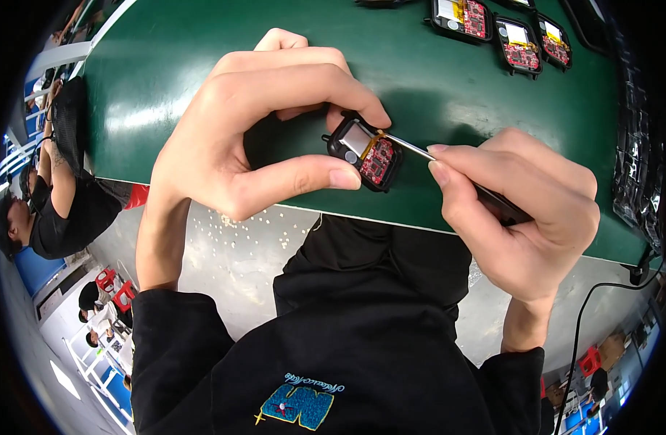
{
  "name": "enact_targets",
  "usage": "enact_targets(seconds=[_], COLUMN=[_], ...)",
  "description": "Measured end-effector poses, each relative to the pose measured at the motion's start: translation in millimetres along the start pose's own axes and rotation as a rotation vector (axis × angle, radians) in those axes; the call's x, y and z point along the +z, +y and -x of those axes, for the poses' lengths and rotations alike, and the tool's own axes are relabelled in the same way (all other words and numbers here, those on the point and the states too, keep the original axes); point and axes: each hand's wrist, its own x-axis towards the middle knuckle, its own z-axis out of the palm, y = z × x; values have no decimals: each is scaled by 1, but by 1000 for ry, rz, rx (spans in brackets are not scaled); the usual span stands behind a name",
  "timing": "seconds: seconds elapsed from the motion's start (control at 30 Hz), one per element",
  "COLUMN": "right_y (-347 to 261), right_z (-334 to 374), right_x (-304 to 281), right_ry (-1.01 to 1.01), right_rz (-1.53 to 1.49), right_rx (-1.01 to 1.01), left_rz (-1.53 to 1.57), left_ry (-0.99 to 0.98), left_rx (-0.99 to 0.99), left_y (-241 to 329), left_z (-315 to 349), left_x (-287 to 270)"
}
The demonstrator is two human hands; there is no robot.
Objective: The recorder uses tweezers to manipulate small components inside smartwatch casings and then places them into an organized tray.
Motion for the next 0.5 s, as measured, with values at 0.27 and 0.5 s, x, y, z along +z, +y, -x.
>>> enact_targets(seconds=[0.27, 0.5], right_y=[-3, -5], right_z=[-2, -2], right_x=[-2, -2], right_ry=[-27, -24], right_rz=[-12, -30], right_rx=[46, 110], left_rz=[22, 47], left_ry=[5, 45], left_rx=[13, 38], left_y=[-3, -4], left_z=[0, 1], left_x=[1, 4])
